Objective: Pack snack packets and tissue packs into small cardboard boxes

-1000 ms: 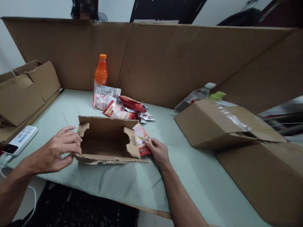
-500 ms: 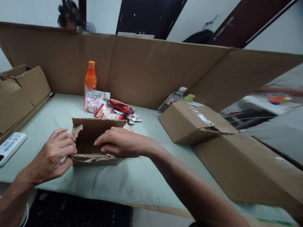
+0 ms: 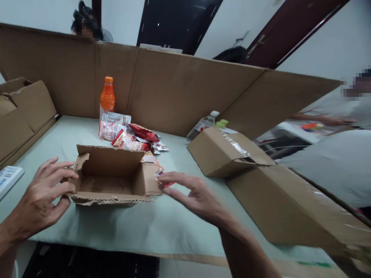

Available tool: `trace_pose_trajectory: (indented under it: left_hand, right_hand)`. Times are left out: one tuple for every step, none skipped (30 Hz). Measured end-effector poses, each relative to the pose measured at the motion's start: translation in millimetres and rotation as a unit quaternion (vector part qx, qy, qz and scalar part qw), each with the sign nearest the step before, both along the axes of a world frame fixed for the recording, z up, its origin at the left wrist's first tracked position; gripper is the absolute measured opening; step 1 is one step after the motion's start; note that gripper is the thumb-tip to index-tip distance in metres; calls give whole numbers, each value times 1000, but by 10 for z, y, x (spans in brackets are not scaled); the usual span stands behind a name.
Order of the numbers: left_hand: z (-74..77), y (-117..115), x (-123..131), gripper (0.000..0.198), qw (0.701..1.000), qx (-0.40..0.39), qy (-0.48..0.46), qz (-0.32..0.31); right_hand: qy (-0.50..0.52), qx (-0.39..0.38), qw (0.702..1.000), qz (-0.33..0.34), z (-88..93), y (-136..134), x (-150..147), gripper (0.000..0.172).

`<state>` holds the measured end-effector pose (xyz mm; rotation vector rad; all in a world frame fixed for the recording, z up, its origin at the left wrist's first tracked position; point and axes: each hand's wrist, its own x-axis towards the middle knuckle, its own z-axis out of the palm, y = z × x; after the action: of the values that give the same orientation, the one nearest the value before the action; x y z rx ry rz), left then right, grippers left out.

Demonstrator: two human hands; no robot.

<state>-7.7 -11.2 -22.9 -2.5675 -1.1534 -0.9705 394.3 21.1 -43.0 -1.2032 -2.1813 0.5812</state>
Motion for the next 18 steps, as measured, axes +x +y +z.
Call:
trace_pose_trajectory:
  left_hand:
    - [-1, -11, -13, 16, 1000, 9, -3, -1]
    - [-1, -30, -27, 16, 1000, 11, -5, 0]
    - [-1, -53, -41, 17, 1000, 10, -5, 4]
    - [-2, -79, -55, 17, 1000, 5, -2, 6]
    - [-4, -105, -67, 18, 1000, -2, 4, 8]
    - [-8, -129, -77, 18, 1000, -9, 10, 9]
    - [-13, -149, -85, 19, 1000, -13, 14, 9]
    - [-18, -166, -89, 19, 1000, -16, 17, 10]
    - [-21, -178, -89, 19, 1000, -16, 16, 10]
    - [-20, -187, -86, 19, 1000, -18, 15, 12]
    - [-13, -194, -78, 19, 1000, -21, 13, 13]
    - [1, -198, -67, 18, 999, -26, 20, 10]
    - [22, -201, -50, 18, 999, -32, 29, 6]
    - [50, -203, -30, 18, 998, -39, 40, 2]
    - [83, -203, -6, 18, 998, -42, 49, -2]
    - [118, -201, 22, 19, 997, -44, 56, -6]
    - [154, -198, 50, 18, 997, -45, 58, -8]
    - [187, -191, 79, 17, 997, -44, 56, -10]
  right_hand:
    - [21, -16, 999, -41, -28, 75, 54, 31]
    - [31, -40, 995, -88, -63, 178, 109, 33]
    - [34, -71, 988, -132, -113, 302, 160, 35]
    - [32, -105, 979, -169, -181, 440, 203, 37]
    - [29, -136, 970, -197, -270, 581, 234, 40]
    - [27, -164, 963, -213, -374, 713, 249, 41]
    - [27, -188, 957, -219, -489, 828, 248, 40]
    - [29, -207, 954, -216, -605, 918, 232, 40]
    - [35, -225, 951, -208, -716, 979, 203, 40]
    - [43, -245, 948, -198, -814, 1011, 166, 42]
    - [54, -264, 945, -187, -894, 1016, 126, 44]
    - [66, -280, 942, -175, -953, 1001, 90, 48]
    - [78, -290, 940, -165, -992, 970, 62, 51]
    - [87, -295, 938, -158, -1011, 930, 45, 53]
    - [93, -294, 938, -156, -1011, 885, 43, 55]
    - [96, -288, 939, -159, -996, 839, 55, 56]
    - [95, -279, 941, -167, -964, 793, 82, 57]
    - [93, -268, 943, -176, -917, 746, 123, 57]
